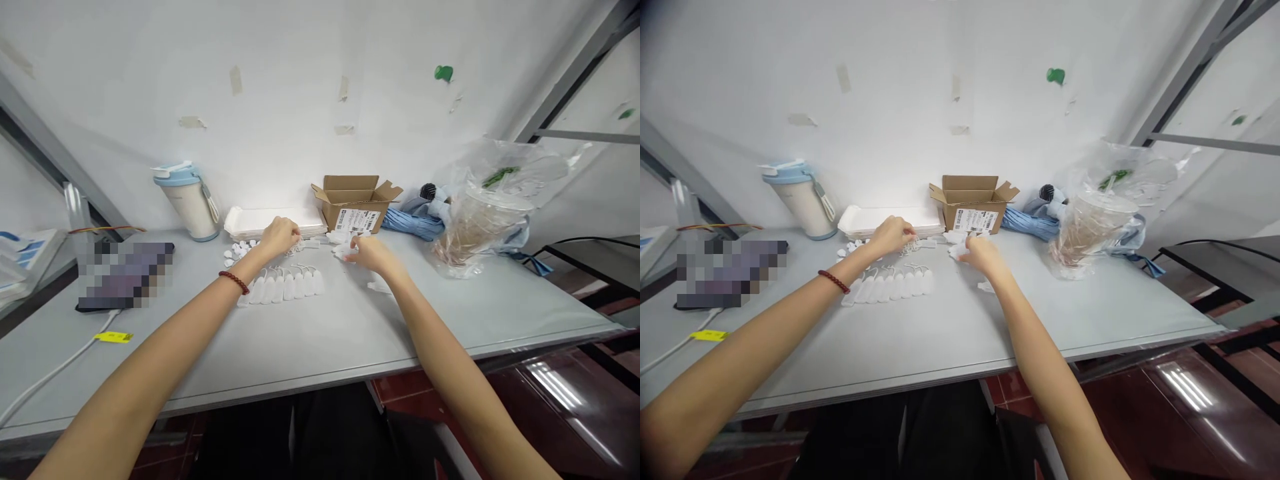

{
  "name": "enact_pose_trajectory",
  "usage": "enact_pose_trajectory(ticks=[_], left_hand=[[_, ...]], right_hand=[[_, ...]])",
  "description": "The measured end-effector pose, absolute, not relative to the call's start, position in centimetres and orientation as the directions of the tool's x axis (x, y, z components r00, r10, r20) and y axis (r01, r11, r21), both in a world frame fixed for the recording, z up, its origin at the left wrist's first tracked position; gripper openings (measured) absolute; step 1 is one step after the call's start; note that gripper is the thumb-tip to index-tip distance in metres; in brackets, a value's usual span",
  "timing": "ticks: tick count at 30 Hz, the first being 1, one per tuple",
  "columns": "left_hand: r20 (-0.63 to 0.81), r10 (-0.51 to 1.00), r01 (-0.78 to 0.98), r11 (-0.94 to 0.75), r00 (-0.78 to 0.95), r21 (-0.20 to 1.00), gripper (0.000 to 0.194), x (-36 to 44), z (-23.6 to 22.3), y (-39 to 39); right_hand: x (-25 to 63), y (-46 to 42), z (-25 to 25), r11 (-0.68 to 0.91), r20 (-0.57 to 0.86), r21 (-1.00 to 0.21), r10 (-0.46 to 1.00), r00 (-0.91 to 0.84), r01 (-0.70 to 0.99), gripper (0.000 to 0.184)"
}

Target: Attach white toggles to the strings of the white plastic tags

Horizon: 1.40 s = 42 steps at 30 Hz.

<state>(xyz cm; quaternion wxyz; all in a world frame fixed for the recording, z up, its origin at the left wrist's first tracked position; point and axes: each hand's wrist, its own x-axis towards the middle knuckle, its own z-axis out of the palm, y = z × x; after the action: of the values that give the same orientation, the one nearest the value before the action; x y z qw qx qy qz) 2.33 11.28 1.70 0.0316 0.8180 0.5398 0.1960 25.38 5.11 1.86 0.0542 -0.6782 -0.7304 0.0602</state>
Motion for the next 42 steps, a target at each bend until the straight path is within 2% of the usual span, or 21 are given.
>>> enact_pose_trajectory(ticks=[6,11,13,16,18,21,24,27,30,35,42], left_hand=[[0.409,0.907,0.783,-0.326,0.100,0.530,0.021,1.8,3.0,11.0],[0.470,0.880,0.500,-0.381,-0.061,0.778,0.022,1.1,3.6,9.2],[0.458,0.882,0.383,-0.388,-0.109,0.838,0.025,0.9,3.1,8.1],[0.340,0.934,0.293,-0.297,-0.107,0.909,0.028,0.8,2.2,6.5],[0.304,0.951,0.292,-0.276,-0.054,0.916,0.030,1.0,1.8,5.7],[0.337,0.941,0.318,-0.324,0.016,0.891,0.028,1.6,1.8,4.9],[0.330,0.944,0.298,-0.323,0.029,0.898,0.025,2.2,2.0,4.3],[0.241,0.970,0.214,-0.238,0.014,0.947,0.024,2.5,1.9,4.0],[0.183,0.983,0.147,-0.178,-0.021,0.973,0.024,2.5,1.8,3.9],[0.211,0.974,0.128,-0.199,-0.085,0.972,0.028,2.3,1.7,4.0],[0.231,0.972,0.180,-0.221,-0.039,0.959,0.026,2.1,2.0,3.8]], right_hand=[[25.2,4.9,2.1,0.109,0.022,-0.102,0.994,-0.108,0.989,0.029],[24.6,4.7,2.0,0.155,-0.019,-0.038,0.988,-0.156,0.987,0.021],[24.4,4.6,1.9,0.157,-0.008,-0.046,0.987,-0.157,0.987,0.020],[24.0,4.4,1.7,0.157,0.007,-0.057,0.988,-0.157,0.986,0.020],[23.8,4.3,1.6,0.171,0.018,-0.048,0.985,-0.170,0.984,0.020],[23.5,4.1,1.5,0.221,0.065,-0.079,0.974,-0.216,0.972,0.023],[22.8,3.9,1.5,0.344,0.149,-0.247,0.937,-0.315,0.906,0.022],[22.1,3.6,1.3,0.437,0.240,-0.381,0.898,-0.369,0.815,0.020],[21.5,3.4,1.0,0.474,0.286,-0.402,0.878,-0.384,0.783,0.018],[21.3,3.4,0.8,0.478,0.283,-0.410,0.876,-0.389,0.777,0.014],[21.4,3.4,0.8,0.491,0.307,-0.432,0.869,-0.388,0.757,0.013]])
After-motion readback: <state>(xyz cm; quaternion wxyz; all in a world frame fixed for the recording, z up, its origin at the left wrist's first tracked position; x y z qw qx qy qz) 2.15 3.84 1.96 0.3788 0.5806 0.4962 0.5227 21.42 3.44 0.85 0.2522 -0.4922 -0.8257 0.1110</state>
